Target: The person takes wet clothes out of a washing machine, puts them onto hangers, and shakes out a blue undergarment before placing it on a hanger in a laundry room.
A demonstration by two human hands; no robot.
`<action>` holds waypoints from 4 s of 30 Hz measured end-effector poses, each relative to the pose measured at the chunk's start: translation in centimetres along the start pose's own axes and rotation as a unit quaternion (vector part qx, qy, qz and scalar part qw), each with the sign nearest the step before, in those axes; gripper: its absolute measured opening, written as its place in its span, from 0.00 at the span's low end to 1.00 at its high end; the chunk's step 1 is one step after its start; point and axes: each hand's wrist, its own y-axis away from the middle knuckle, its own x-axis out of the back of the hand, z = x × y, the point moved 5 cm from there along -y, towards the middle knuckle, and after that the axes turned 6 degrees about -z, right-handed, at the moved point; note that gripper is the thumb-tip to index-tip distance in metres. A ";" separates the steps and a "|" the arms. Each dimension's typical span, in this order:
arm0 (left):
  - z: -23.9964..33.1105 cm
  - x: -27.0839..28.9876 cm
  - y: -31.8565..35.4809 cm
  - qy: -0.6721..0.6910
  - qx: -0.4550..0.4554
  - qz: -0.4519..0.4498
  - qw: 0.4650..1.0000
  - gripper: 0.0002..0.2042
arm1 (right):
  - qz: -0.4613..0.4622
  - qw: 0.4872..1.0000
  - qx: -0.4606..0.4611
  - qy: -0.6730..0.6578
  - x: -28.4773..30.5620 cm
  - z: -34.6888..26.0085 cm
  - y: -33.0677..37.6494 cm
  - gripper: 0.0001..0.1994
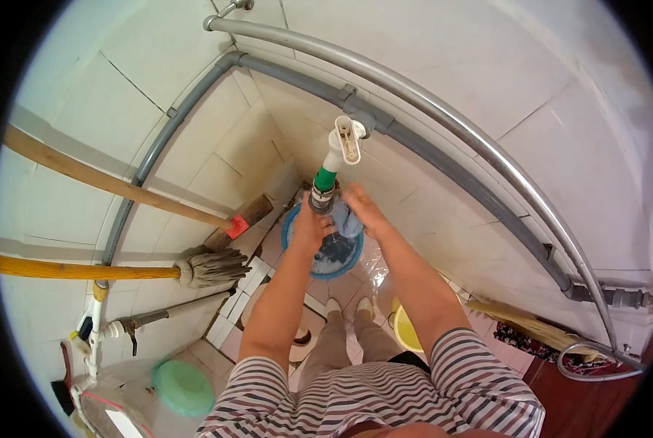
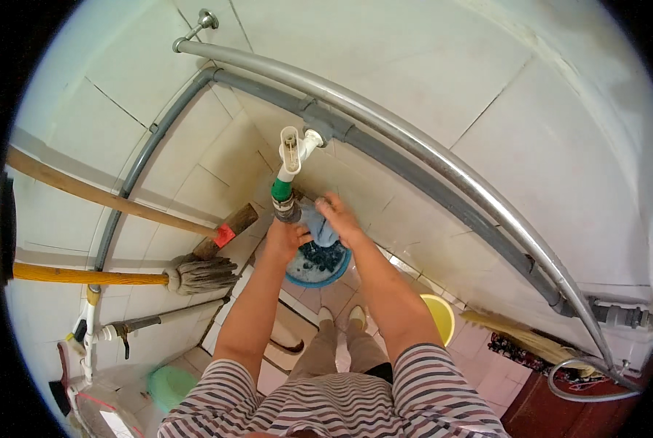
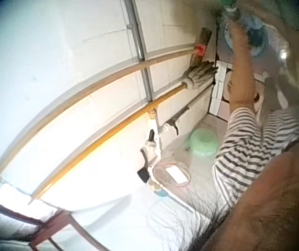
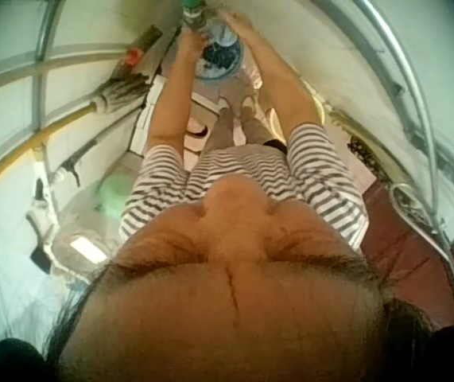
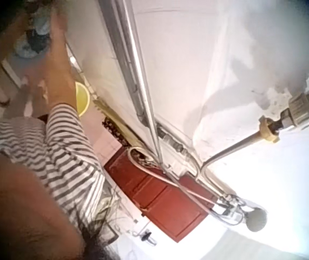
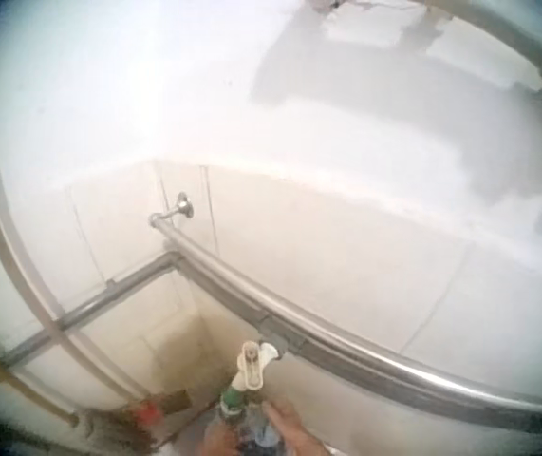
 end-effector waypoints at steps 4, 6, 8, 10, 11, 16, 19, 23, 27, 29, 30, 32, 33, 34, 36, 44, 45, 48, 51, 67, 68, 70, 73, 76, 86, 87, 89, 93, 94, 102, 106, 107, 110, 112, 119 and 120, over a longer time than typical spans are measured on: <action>-0.6 1.9 -2.3 -0.078 -0.015 -0.086 0.993 0.27 | -0.098 0.918 0.100 0.371 -2.6 -1.7 1.0 0.21; -1.1 2.8 -3.1 -0.034 0.048 -0.048 0.997 0.24 | -0.052 0.876 0.122 0.463 -4.8 -2.4 2.5 0.20; -1.5 4.6 -4.7 -0.055 0.070 -0.074 0.993 0.23 | -0.050 0.833 0.174 0.523 -7.9 -3.4 6.0 0.18; -1.4 6.7 -7.4 -0.169 0.010 -0.165 0.972 0.22 | -0.091 0.840 0.209 0.492 -10.5 -3.7 9.1 0.17; -1.7 6.8 -8.1 -0.222 -0.024 -0.194 0.955 0.21 | -0.122 0.853 0.245 0.445 -11.4 -4.0 10.7 0.16; -2.6 5.4 -7.3 -0.380 -0.153 -0.103 0.906 0.19 | -0.003 0.871 0.162 0.464 -8.8 -3.4 7.1 0.14; -4.1 2.8 -7.4 -0.167 -0.113 -0.025 0.979 0.18 | 0.137 0.859 0.043 0.491 -2.1 -3.4 0.9 0.14; -3.3 9.7 -9.8 -0.130 -0.063 -0.082 0.986 0.16 | 0.037 0.877 0.208 0.432 -7.4 -3.4 5.2 0.14; -2.8 5.1 -7.9 -0.115 -0.052 -0.080 0.989 0.17 | -0.011 0.870 0.243 0.428 -9.2 -1.2 7.5 0.16; -1.3 1.1 -3.6 0.002 -0.037 0.001 0.999 0.17 | 0.054 0.873 0.213 0.435 -7.1 -1.9 4.3 0.18; -1.0 0.6 -2.4 0.062 -0.033 0.046 0.997 0.17 | 0.109 0.872 0.184 0.440 -5.5 -2.3 2.5 0.20; -0.1 1.0 -1.7 0.015 -0.041 0.050 0.998 0.15 | 0.105 0.876 0.128 0.453 -3.3 -2.0 -0.1 0.20; 0.7 1.5 -1.6 -0.031 -0.047 0.051 0.997 0.14 | 0.103 0.875 0.071 0.467 -2.3 -1.5 -0.9 0.20; 1.4 2.6 -1.4 -0.030 -0.053 0.058 0.996 0.14 | 0.095 0.877 0.075 0.466 -2.1 -1.5 -0.8 0.20; 2.5 4.2 -2.2 -0.444 -0.040 0.025 0.895 0.16 | -0.005 0.910 0.044 0.412 -2.1 -0.9 -0.9 0.18; -1.5 6.1 -5.0 -0.436 -0.122 0.005 0.892 0.17 | -0.177 0.885 0.224 0.367 -4.4 -2.7 -1.2 0.15; -1.3 6.7 -3.9 -0.350 -0.092 0.029 0.932 0.16 | -0.134 0.938 0.116 0.296 -3.7 -2.8 -1.0 0.14; 0.4 3.2 -2.0 -0.562 -0.204 0.065 0.799 0.14 | 0.026 0.954 0.079 0.289 1.1 -1.2 -1.3 0.12; 0.9 3.0 -2.8 -0.716 -0.189 0.091 0.666 0.14 | 0.146 0.923 0.138 0.329 4.5 -1.0 -1.5 0.12; 3.9 -0.1 -0.2 -0.452 -0.191 -0.015 0.871 0.13 | -0.178 0.817 0.369 0.405 -8.2 -28.9 13.8 0.12; 3.8 0.5 -0.7 -0.501 -0.253 -0.016 0.828 0.14 | -0.170 0.801 0.434 0.377 -8.4 -28.2 13.0 0.11; 4.0 2.0 -1.1 -0.486 -0.254 -0.017 0.836 0.14 | -0.117 0.771 0.468 0.415 -10.5 -27.8 13.4 0.10; 4.9 0.9 0.9 -0.481 -0.193 -0.002 0.855 0.16 | -0.072 0.753 0.472 0.453 -10.0 -26.9 13.9 0.08; 6.6 0.8 3.2 -0.458 -0.327 -0.003 0.827 0.17 | -0.093 0.944 0.306 0.080 -5.1 -20.5 11.1 0.06; 8.8 -0.7 3.6 -0.423 -0.161 -0.091 0.887 0.18 | -0.212 0.973 -0.079 0.053 -3.2 2.4 -1.3 0.26; 9.5 0.1 3.3 -0.382 -0.132 -0.056 0.913 0.18 | -0.214 0.972 -0.082 0.049 -4.1 2.7 -0.9 0.26; 10.1 1.2 2.4 -0.338 -0.100 -0.019 0.935 0.18 | -0.166 0.973 -0.159 -0.029 -5.2 3.8 0.2 0.26; 9.8 2.5 0.8 -0.257 -0.186 0.018 0.948 0.17 | -0.282 0.924 -0.230 -0.122 -7.0 5.5 2.0 0.28; 9.3 2.8 0.5 -0.252 -0.207 0.044 0.944 0.17 | -0.289 0.907 -0.261 -0.160 -7.1 6.1 2.3 0.28; 0.4 2.4 6.7 -0.566 -0.379 -0.046 0.731 0.17 | -0.252 0.856 -0.214 -0.397 -7.9 5.8 2.9 0.22; 4.9 4.0 7.6 -0.474 -0.410 -0.043 0.778 0.22 | -0.334 0.858 -0.191 -0.340 -8.3 3.6 4.7 0.15; 5.1 5.9 6.4 -0.208 -0.254 -0.058 0.943 0.24 | -0.394 0.827 -0.203 -0.347 -10.0 3.0 5.8 0.14; 6.1 3.8 5.1 -0.006 -0.128 -0.259 0.957 0.27 | -0.423 0.762 -0.254 -0.419 -13.6 -0.3 8.4 0.13; 7.5 3.9 3.8 -0.036 -0.128 -0.315 0.940 0.27 | -0.380 0.812 -0.248 -0.367 -14.5 -0.8 8.0 0.13; 10.3 4.4 0.5 -0.308 -0.186 -0.062 0.931 0.13 | -0.321 0.933 -0.159 0.022 -14.8 0.4 1.3 0.14; 9.9 5.1 0.0 -0.339 -0.235 -0.023 0.911 0.10 | -0.236 0.954 -0.081 0.167 -14.5 0.7 0.5 0.15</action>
